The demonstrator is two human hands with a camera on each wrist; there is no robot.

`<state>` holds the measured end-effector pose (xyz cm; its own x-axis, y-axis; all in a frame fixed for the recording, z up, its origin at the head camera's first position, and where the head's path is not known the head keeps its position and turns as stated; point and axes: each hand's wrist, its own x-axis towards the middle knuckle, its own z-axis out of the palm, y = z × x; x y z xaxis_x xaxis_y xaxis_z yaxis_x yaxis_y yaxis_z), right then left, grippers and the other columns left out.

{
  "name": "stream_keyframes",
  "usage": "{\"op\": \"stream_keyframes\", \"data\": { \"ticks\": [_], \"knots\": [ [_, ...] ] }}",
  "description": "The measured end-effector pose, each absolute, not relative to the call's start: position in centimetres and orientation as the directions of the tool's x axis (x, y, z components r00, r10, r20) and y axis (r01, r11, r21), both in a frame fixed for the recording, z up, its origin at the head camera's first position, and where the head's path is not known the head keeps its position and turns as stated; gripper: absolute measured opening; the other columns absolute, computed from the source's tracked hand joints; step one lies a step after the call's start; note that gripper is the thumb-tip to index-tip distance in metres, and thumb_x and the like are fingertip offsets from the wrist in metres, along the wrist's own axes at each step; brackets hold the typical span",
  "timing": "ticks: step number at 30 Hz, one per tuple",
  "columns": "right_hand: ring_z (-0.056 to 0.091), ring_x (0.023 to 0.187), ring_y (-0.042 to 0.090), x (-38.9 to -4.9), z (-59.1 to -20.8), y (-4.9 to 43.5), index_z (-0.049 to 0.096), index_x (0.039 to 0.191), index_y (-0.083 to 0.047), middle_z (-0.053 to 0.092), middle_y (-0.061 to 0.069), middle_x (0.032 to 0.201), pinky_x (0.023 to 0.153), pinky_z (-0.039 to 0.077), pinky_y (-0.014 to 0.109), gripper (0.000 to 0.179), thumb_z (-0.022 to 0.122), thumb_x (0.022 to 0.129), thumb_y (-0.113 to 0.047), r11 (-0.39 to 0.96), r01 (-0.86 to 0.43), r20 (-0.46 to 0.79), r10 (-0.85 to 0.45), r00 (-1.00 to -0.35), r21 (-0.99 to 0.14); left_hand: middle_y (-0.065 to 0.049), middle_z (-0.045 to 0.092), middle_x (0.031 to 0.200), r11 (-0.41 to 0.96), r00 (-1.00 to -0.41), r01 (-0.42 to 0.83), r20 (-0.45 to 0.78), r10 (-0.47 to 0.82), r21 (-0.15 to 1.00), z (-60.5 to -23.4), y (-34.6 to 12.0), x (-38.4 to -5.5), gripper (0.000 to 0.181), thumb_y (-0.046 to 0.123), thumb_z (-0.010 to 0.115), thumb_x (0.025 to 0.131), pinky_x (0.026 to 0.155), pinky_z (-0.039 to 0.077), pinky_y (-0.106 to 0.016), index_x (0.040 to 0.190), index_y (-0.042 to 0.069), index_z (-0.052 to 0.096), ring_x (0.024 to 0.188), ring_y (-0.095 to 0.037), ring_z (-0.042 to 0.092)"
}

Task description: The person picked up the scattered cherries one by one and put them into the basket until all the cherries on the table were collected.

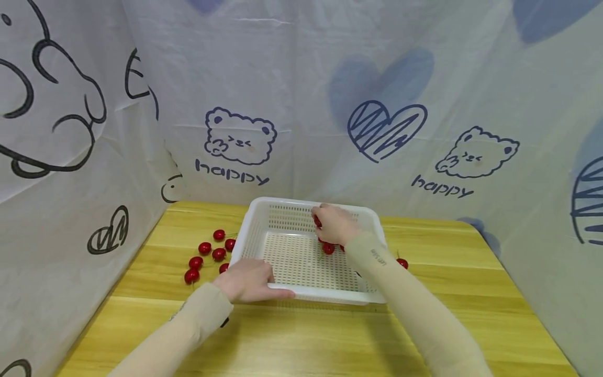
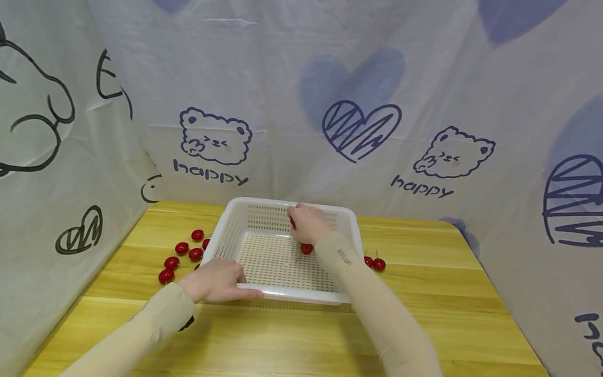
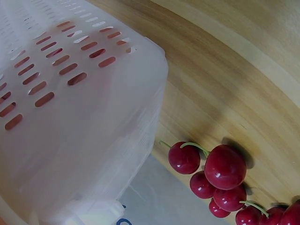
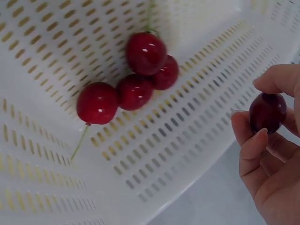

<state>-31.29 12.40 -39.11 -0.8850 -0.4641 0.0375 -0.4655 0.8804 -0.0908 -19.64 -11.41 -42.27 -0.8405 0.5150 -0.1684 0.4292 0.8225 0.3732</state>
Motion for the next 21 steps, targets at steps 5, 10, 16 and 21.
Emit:
{"op": "stream_keyframes", "data": {
  "ticks": [5,10,16,21],
  "knots": [
    [0.057,0.077,0.017,-31.4,-40.2,12.1,0.064,0.101,-0.013,0.063,0.003,0.090,0.072,0.051,0.032,0.017,0.073,0.086,-0.014,0.866,-0.499,0.027,-0.498,-0.867,-0.029,0.008,0.040,0.055,0.815,-0.837,0.431,-0.165,0.522,0.388,-42.3,-11.4,-19.7,0.059,0.082,0.057,0.080,0.048,0.031,-0.025,0.076,0.024,0.065,0.050,-0.008,0.036],
    [0.059,0.078,0.018,-31.5,-41.0,11.8,0.065,0.104,-0.012,0.064,0.005,0.091,0.072,0.052,0.034,0.019,0.073,0.086,-0.013,0.863,-0.504,0.011,-0.504,-0.863,0.003,0.009,0.044,0.057,0.803,-0.832,0.432,-0.163,0.531,0.411,-42.2,-11.4,-19.8,0.059,0.080,0.058,0.081,0.049,0.033,-0.026,0.090,0.024,0.071,0.051,-0.009,0.038],
    [0.059,0.078,0.017,-31.4,-41.2,11.4,0.065,0.101,-0.012,0.065,0.005,0.089,0.069,0.050,0.032,0.016,0.072,0.087,-0.012,0.863,-0.504,0.000,-0.504,-0.864,-0.027,0.009,0.042,0.056,0.804,-0.832,0.432,-0.164,0.531,0.409,-42.3,-11.5,-19.8,0.059,0.081,0.058,0.080,0.048,0.031,-0.026,0.086,0.023,0.070,0.050,-0.009,0.036],
    [0.057,0.075,0.016,-31.5,-41.5,11.2,0.064,0.095,-0.012,0.063,0.003,0.084,0.068,0.048,0.030,0.012,0.073,0.087,-0.010,0.859,-0.509,-0.009,-0.510,-0.860,-0.051,0.008,0.039,0.055,0.806,-0.832,0.437,-0.160,0.531,0.399,-42.3,-11.5,-19.9,0.058,0.081,0.058,0.080,0.047,0.030,-0.026,0.076,0.024,0.066,0.049,-0.009,0.034]
  ]
}}
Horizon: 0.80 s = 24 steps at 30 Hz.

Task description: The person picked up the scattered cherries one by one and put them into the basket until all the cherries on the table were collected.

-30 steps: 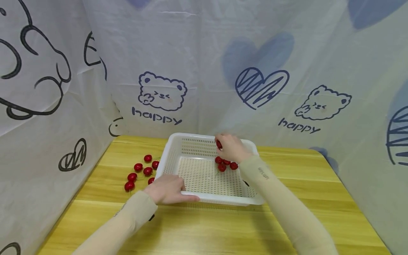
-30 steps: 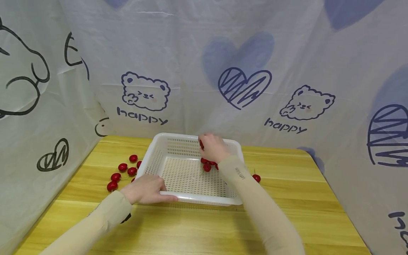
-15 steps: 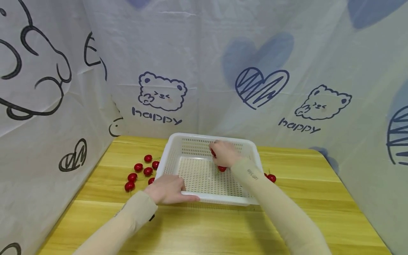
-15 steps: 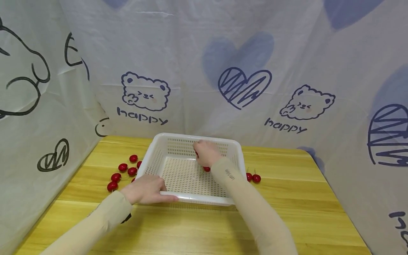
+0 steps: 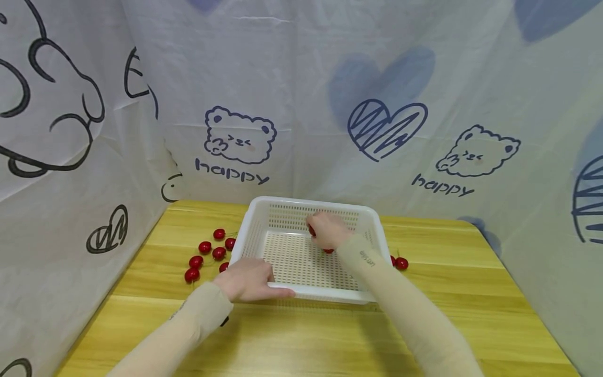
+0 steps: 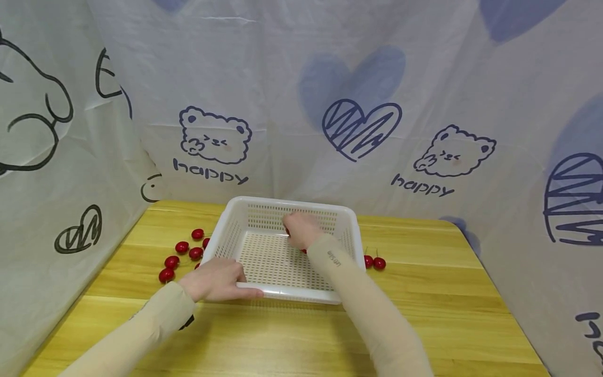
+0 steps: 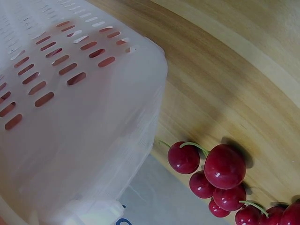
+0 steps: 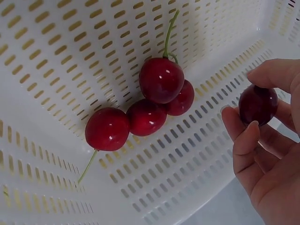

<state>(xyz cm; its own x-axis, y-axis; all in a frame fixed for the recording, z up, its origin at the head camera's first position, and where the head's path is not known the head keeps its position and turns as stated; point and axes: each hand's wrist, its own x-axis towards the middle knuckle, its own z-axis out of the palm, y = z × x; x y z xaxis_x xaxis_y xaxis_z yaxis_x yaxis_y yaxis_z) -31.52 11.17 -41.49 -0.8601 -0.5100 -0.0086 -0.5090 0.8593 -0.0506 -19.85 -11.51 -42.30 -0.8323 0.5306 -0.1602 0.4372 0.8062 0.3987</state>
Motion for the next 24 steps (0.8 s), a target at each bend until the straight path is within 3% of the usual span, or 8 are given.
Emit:
{"op": "stream_keyframes", "data": {
  "ticks": [5,14,21,24],
  "knots": [
    [0.057,0.076,0.016,-31.75,-41.88,11.10,0.065,0.095,-0.013,0.063,0.002,0.084,0.070,0.049,0.030,0.014,0.075,0.085,-0.012,0.850,-0.526,0.008,-0.526,-0.850,-0.029,0.008,0.037,0.055,0.808,-0.834,0.438,-0.158,0.529,0.393,-42.28,-11.51,-19.86,0.059,0.081,0.058,0.080,0.047,0.029,-0.026,0.070,0.023,0.062,0.049,-0.009,0.034],
    [0.061,0.083,0.020,-31.41,-41.86,10.92,0.068,0.102,-0.009,0.069,0.005,0.093,0.078,0.052,0.036,0.019,0.075,0.085,-0.012,0.850,-0.525,-0.026,-0.526,-0.850,-0.032,0.008,0.038,0.055,0.816,-0.836,0.437,-0.163,0.524,0.380,-42.33,-11.50,-19.88,0.059,0.081,0.057,0.080,0.048,0.029,-0.026,0.072,0.024,0.063,0.050,-0.009,0.034],
    [0.053,0.073,0.017,-31.06,-41.64,10.98,0.067,0.090,-0.007,0.063,0.002,0.082,0.065,0.043,0.032,0.013,0.074,0.080,-0.008,0.843,-0.537,-0.034,-0.538,-0.842,-0.027,0.009,0.040,0.056,0.810,-0.833,0.444,-0.155,0.530,0.382,-42.43,-11.49,-19.97,0.059,0.082,0.057,0.081,0.048,0.030,-0.026,0.079,0.024,0.067,0.050,-0.009,0.035],
    [0.054,0.074,0.018,-31.02,-41.59,11.04,0.066,0.089,-0.008,0.062,0.002,0.083,0.066,0.044,0.033,0.013,0.076,0.080,-0.011,0.844,-0.535,-0.043,-0.536,-0.843,-0.027,0.009,0.040,0.056,0.809,-0.833,0.445,-0.154,0.531,0.385,-42.46,-11.50,-19.96,0.059,0.081,0.057,0.081,0.048,0.030,-0.026,0.081,0.024,0.068,0.050,-0.009,0.035]
  ]
}}
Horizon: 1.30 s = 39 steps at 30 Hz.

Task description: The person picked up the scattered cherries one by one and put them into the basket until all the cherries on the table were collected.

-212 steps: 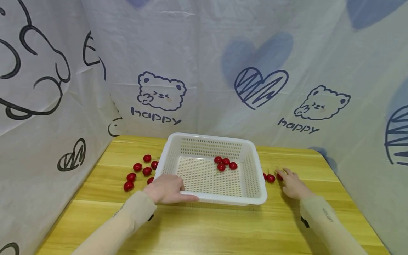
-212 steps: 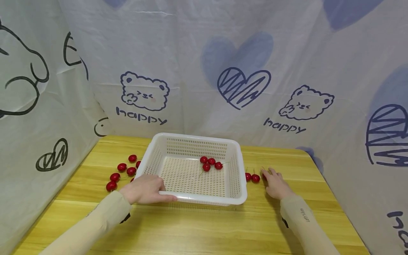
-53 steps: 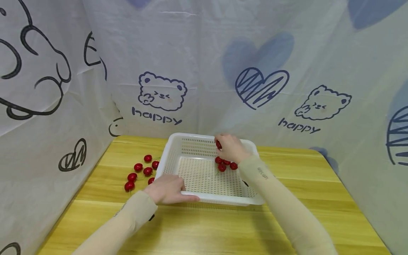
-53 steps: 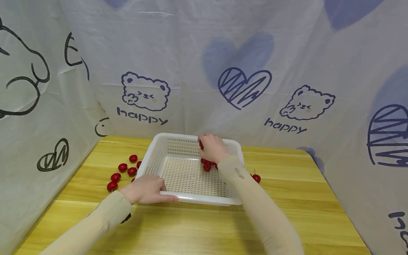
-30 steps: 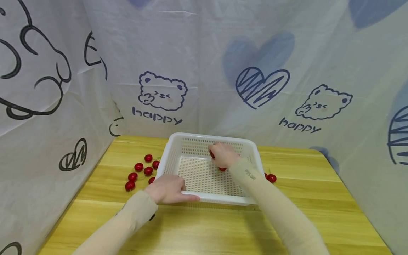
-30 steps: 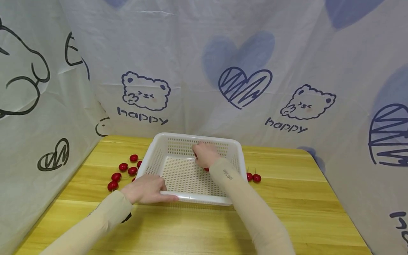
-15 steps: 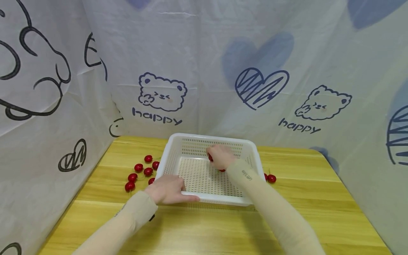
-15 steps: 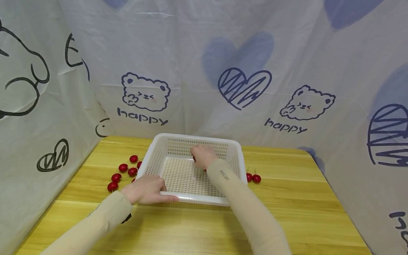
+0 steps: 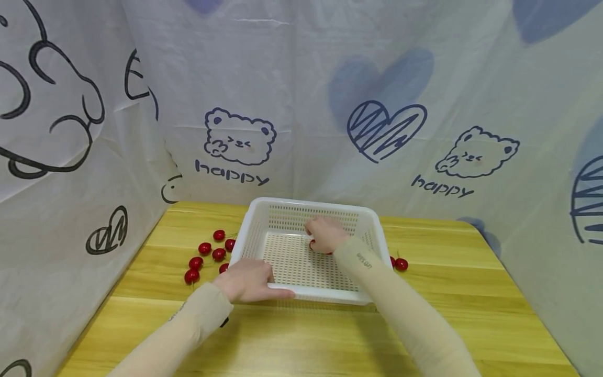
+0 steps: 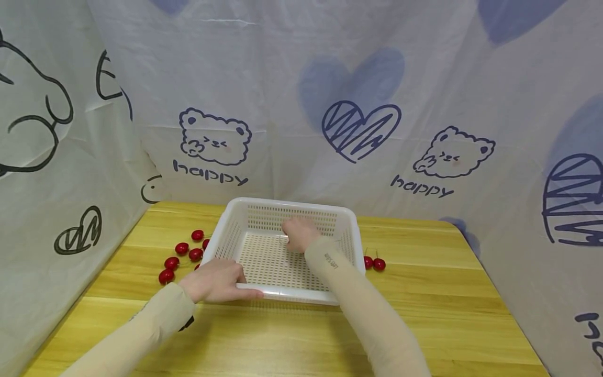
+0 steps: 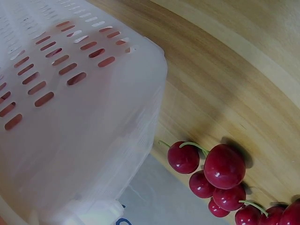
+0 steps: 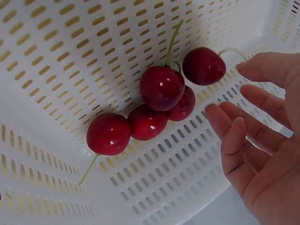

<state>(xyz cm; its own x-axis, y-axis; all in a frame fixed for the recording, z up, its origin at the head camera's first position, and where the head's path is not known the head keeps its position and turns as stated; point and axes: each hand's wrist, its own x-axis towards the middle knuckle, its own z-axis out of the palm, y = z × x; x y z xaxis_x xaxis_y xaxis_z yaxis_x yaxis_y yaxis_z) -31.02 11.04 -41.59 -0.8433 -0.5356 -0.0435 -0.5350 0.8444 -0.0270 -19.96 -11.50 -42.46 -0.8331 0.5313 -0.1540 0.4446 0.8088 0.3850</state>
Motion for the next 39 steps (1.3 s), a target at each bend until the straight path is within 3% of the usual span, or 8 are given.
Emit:
{"op": "stream_keyframes", "data": {
  "ticks": [6,14,18,28,39],
  "knots": [
    [0.066,0.095,0.023,-30.9,-41.3,11.4,0.069,0.112,-0.006,0.071,0.008,0.106,0.087,0.053,0.040,0.034,0.080,0.084,-0.021,0.870,-0.491,-0.090,-0.492,-0.866,-0.040,0.008,0.040,0.056,0.809,-0.834,0.441,-0.155,0.529,0.388,-42.5,-11.4,-19.9,0.059,0.082,0.056,0.081,0.048,0.031,-0.026,0.079,0.024,0.066,0.050,-0.009,0.036],
    [0.064,0.085,0.019,-30.4,-40.6,12.2,0.068,0.112,-0.006,0.071,0.006,0.100,0.080,0.054,0.038,0.030,0.074,0.085,-0.016,0.873,-0.486,-0.043,-0.488,-0.872,-0.053,0.008,0.040,0.056,0.817,-0.838,0.430,-0.166,0.519,0.384,-42.3,-11.4,-19.8,0.059,0.082,0.056,0.080,0.048,0.031,-0.026,0.078,0.024,0.065,0.050,-0.009,0.036],
    [0.063,0.086,0.020,-29.8,-39.7,12.6,0.067,0.117,-0.003,0.072,0.010,0.105,0.081,0.053,0.037,0.032,0.070,0.087,-0.014,0.875,-0.474,-0.055,-0.480,-0.876,-0.096,0.008,0.041,0.057,0.817,-0.839,0.426,-0.169,0.517,0.389,-42.3,-11.4,-19.8,0.059,0.082,0.057,0.080,0.049,0.031,-0.026,0.080,0.024,0.066,0.050,-0.009,0.036],
    [0.068,0.109,0.028,-28.4,-37.7,14.2,0.063,0.126,-0.003,0.070,0.013,0.123,0.097,0.054,0.043,0.036,0.066,0.095,-0.022,0.892,-0.435,-0.042,-0.442,-0.896,-0.121,0.009,0.042,0.057,0.823,-0.844,0.419,-0.171,0.509,0.383,-42.5,-11.4,-19.8,0.058,0.083,0.057,0.079,0.049,0.031,-0.026,0.077,0.025,0.065,0.050,-0.009,0.036],
    [0.068,0.111,0.029,-26.8,-37.0,16.9,0.063,0.126,-0.005,0.070,0.013,0.125,0.093,0.055,0.045,0.037,0.067,0.093,-0.021,0.894,-0.430,0.037,-0.429,-0.903,-0.126,0.008,0.041,0.057,0.819,-0.842,0.422,-0.167,0.513,0.389,-42.4,-11.3,-19.8,0.060,0.082,0.058,0.080,0.049,0.031,-0.026,0.070,0.022,0.062,0.051,-0.009,0.035]
  ]
}}
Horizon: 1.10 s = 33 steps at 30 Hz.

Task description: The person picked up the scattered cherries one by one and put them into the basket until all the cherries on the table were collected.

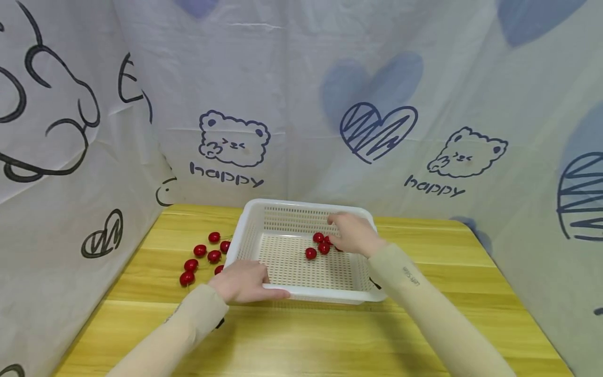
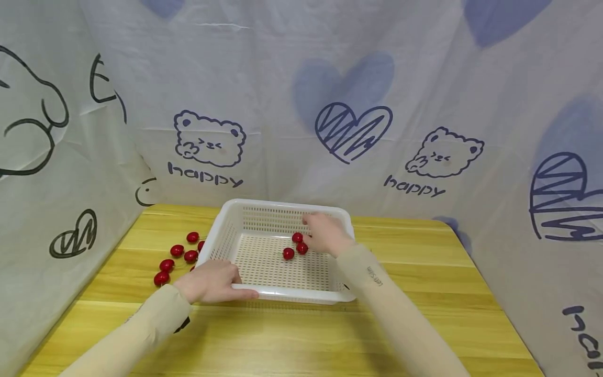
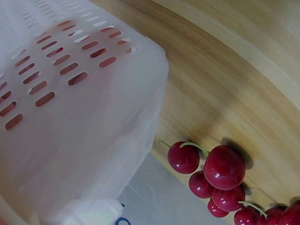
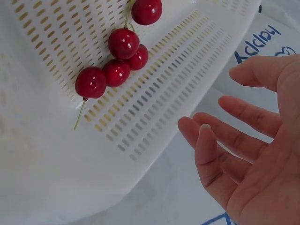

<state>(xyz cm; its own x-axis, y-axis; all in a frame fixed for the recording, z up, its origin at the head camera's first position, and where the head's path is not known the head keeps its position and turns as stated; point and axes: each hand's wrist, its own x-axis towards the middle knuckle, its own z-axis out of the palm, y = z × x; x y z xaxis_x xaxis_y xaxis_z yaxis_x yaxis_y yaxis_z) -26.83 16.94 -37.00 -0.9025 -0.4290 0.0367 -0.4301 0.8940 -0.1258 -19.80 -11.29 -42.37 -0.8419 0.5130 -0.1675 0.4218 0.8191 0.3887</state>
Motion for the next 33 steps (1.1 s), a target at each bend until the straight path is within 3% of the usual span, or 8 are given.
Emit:
{"op": "stream_keyframes", "data": {
  "ticks": [8,16,27,33],
  "knots": [
    [0.064,0.119,0.034,-25.5,-36.6,19.0,0.062,0.128,0.000,0.068,0.017,0.128,0.103,0.051,0.048,0.040,0.066,0.093,-0.020,0.870,-0.459,0.135,-0.440,-0.888,-0.179,0.009,0.041,0.056,0.819,-0.841,0.419,-0.173,0.513,0.392,-42.6,-11.3,-20.0,0.058,0.083,0.057,0.079,0.048,0.029,-0.026,0.074,0.025,0.063,0.049,-0.008,0.035],
    [0.068,0.108,0.034,-23.7,-36.5,20.7,0.063,0.125,-0.002,0.067,0.017,0.126,0.092,0.055,0.049,0.036,0.067,0.093,-0.018,0.865,-0.458,0.249,-0.406,-0.879,-0.204,0.009,0.039,0.055,0.820,-0.841,0.427,-0.166,0.515,0.381,-42.6,-11.4,-20.0,0.061,0.083,0.057,0.079,0.048,0.029,-0.026,0.065,0.024,0.058,0.049,-0.008,0.034],
    [0.060,0.122,0.042,-21.8,-37.4,23.7,0.061,0.126,-0.001,0.058,0.023,0.136,0.100,0.050,0.056,0.037,0.065,0.093,-0.017,0.866,-0.425,0.362,-0.320,-0.875,-0.264,0.008,0.039,0.056,0.817,-0.840,0.435,-0.157,0.520,0.378,-42.4,-11.3,-19.9,0.063,0.083,0.056,0.079,0.048,0.030,-0.026,0.065,0.022,0.059,0.049,-0.009,0.034],
    [0.055,0.127,0.048,-20.5,-38.2,25.8,0.058,0.131,0.002,0.050,0.027,0.144,0.101,0.048,0.062,0.040,0.064,0.095,-0.015,0.883,-0.357,0.345,-0.247,-0.906,-0.304,0.008,0.039,0.056,0.820,-0.841,0.432,-0.161,0.517,0.374,-42.4,-11.3,-19.8,0.062,0.083,0.057,0.079,0.048,0.029,-0.026,0.065,0.022,0.059,0.050,-0.009,0.034]
  ]
}}
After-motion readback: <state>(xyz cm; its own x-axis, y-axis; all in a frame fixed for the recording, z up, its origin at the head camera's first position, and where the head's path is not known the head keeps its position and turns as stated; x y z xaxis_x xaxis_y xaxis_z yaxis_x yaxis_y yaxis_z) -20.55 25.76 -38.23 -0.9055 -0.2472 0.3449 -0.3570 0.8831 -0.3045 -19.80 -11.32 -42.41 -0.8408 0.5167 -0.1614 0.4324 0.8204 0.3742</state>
